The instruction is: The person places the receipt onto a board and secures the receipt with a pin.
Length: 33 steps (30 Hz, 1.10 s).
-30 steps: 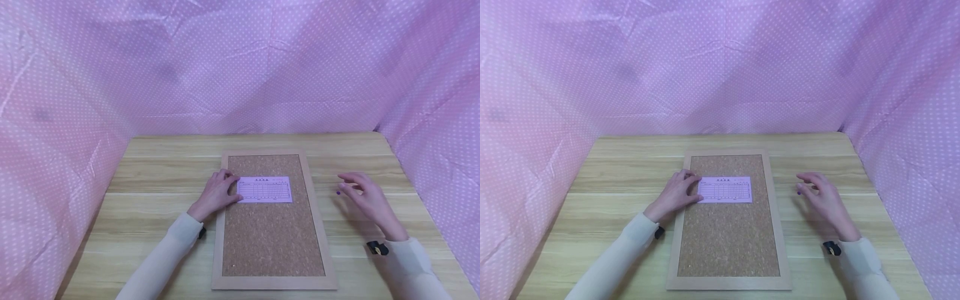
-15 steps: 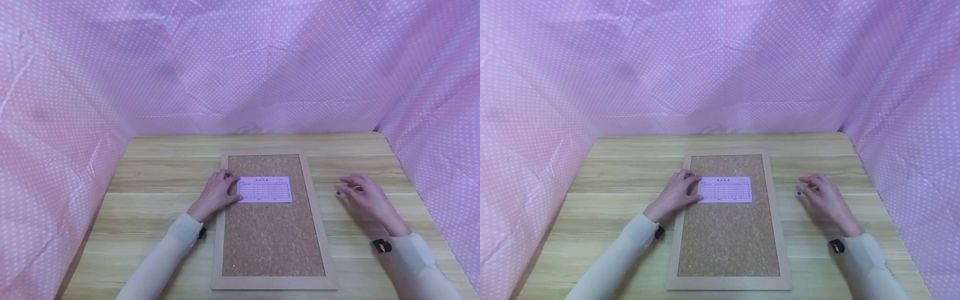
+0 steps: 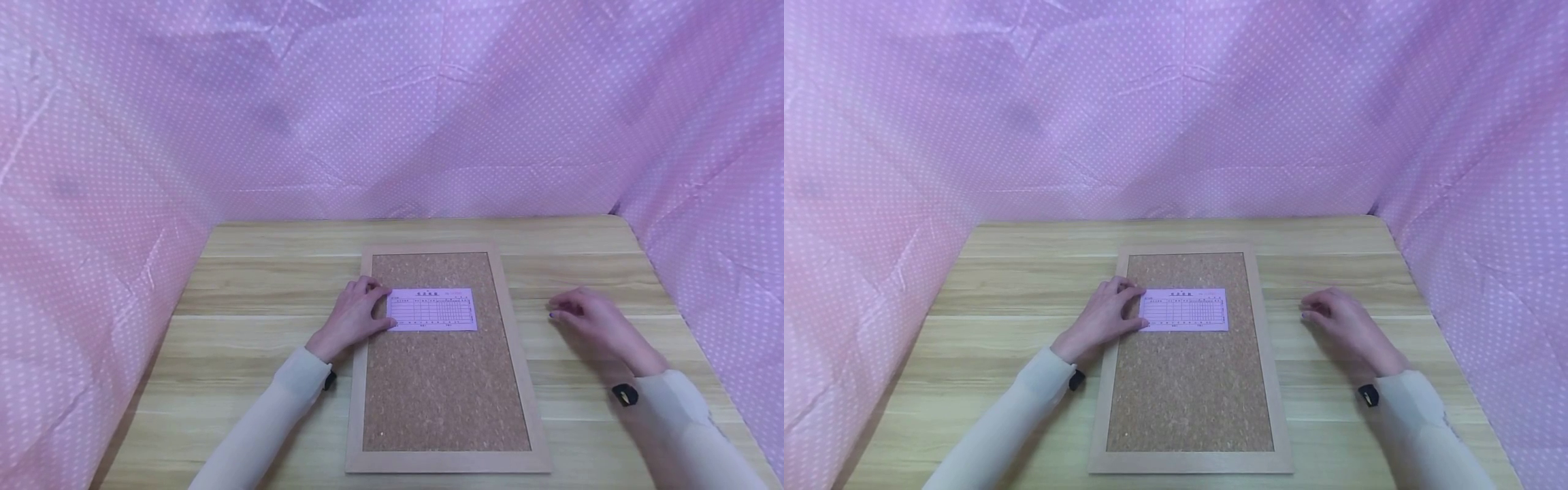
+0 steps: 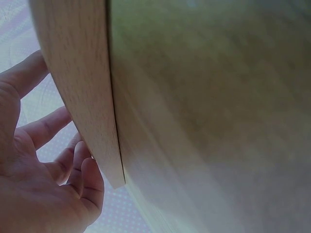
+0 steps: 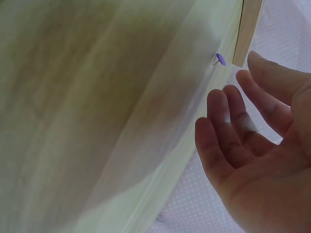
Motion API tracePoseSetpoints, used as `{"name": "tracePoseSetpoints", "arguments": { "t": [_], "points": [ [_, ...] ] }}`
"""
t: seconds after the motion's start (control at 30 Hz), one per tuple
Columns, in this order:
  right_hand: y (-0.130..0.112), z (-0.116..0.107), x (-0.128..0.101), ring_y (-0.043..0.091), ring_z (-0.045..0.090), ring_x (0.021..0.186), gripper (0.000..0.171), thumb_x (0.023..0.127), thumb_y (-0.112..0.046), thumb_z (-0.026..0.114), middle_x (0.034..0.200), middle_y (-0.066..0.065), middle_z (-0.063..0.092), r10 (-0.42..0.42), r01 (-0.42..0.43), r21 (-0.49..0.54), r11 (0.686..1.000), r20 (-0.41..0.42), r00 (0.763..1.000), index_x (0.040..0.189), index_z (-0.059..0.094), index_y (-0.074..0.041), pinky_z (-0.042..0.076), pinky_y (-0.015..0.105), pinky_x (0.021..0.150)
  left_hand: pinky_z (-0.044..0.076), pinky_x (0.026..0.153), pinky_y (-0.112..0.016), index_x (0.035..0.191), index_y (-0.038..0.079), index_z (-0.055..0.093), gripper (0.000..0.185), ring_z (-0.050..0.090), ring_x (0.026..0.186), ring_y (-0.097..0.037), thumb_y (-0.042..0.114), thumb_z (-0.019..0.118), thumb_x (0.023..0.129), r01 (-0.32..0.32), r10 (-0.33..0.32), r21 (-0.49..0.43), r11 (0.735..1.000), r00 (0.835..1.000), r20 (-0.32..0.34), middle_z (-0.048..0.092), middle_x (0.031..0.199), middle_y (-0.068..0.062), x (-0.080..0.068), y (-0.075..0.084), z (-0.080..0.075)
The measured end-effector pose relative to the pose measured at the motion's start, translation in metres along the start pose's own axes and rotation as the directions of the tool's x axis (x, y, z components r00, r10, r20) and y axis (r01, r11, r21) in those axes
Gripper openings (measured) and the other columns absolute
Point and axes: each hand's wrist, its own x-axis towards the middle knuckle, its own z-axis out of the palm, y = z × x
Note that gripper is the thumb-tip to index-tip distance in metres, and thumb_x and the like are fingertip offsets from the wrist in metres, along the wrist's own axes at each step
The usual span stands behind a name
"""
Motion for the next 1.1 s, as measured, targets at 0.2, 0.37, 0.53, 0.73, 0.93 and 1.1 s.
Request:
{"name": "tracePoseSetpoints", "arguments": {
  "t": [0.2,0.37,0.53,0.73,0.93,1.1],
  "points": [
    [0.0009,0.0001,0.0009,0.032,0.069,0.099,0.013,0.094,-0.008,0.074,0.106,0.011,0.075,0.042,-0.041,-0.009,0.999,0.059,0.997,0.107,0.076,-0.005,0.052,0.047,0.087,0.041,0.102,-0.047,0.14,0.005,0.063,0.067,0.048,0.123,-0.034,0.037,0.086,0.086,-0.003,0.003,-0.006,1.0,1.0,-0.006,0.05,0.141,-0.014,-0.0008,0.0005,-0.0009],
    [0.0029,0.0005,0.0027,0.028,0.068,0.098,0.011,0.094,-0.007,0.073,0.105,0.008,0.075,0.064,-0.062,-0.023,0.998,0.096,0.993,0.105,0.076,-0.007,0.052,0.046,0.085,0.041,0.102,-0.047,0.141,0.005,0.062,0.067,0.048,0.122,-0.034,0.036,0.085,0.086,-0.005,0.005,-0.011,1.0,1.0,-0.006,0.05,0.141,-0.015,-0.0015,0.0001,-0.0011],
    [0.0046,0.0015,0.0042,0.024,0.067,0.096,0.011,0.095,-0.006,0.072,0.104,0.006,0.076,0.081,-0.077,-0.043,0.996,0.106,0.991,0.105,0.076,-0.008,0.052,0.045,0.084,0.041,0.102,-0.048,0.14,0.005,0.063,0.067,0.048,0.122,-0.034,0.037,0.085,0.086,-0.009,0.009,-0.011,1.0,1.0,-0.008,0.051,0.14,-0.015,-0.0017,0.0004,-0.0017],
    [0.0049,0.0023,0.0065,0.027,0.069,0.093,0.01,0.094,-0.002,0.071,0.099,0.007,0.076,0.067,-0.061,-0.051,0.997,0.112,0.991,0.101,0.076,-0.006,0.053,0.049,0.084,0.041,0.103,-0.047,0.141,0.006,0.063,0.067,0.048,0.123,-0.034,0.038,0.085,0.087,-0.004,0.004,-0.007,1.0,1.0,0.001,0.05,0.141,-0.014,-0.0009,0.0014,-0.0023],
    [0.0053,0.0031,0.007,0.033,0.07,0.095,0.01,0.093,0.001,0.069,0.098,0.008,0.076,0.063,-0.058,-0.048,0.997,0.11,0.992,0.097,0.076,-0.006,0.052,0.054,0.088,0.041,0.102,-0.047,0.14,0.006,0.063,0.066,0.048,0.122,-0.034,0.038,0.085,0.086,-0.004,0.004,-0.009,1.0,1.0,-0.005,0.051,0.14,-0.014,-0.001,0.0014,-0.0019],
    [0.0043,0.0032,0.0053,0.03,0.07,0.097,0.01,0.095,-0.004,0.071,0.099,0.004,0.076,0.071,-0.069,-0.026,0.997,0.079,0.994,0.097,0.077,-0.012,0.052,0.047,0.088,0.041,0.101,-0.047,0.14,0.006,0.063,0.067,0.048,0.121,-0.033,0.038,0.085,0.086,-0.001,0.001,-0.008,1.0,1.0,-0.004,0.051,0.14,-0.014,-0.0013,0.0009,-0.0018]
  ]
}}
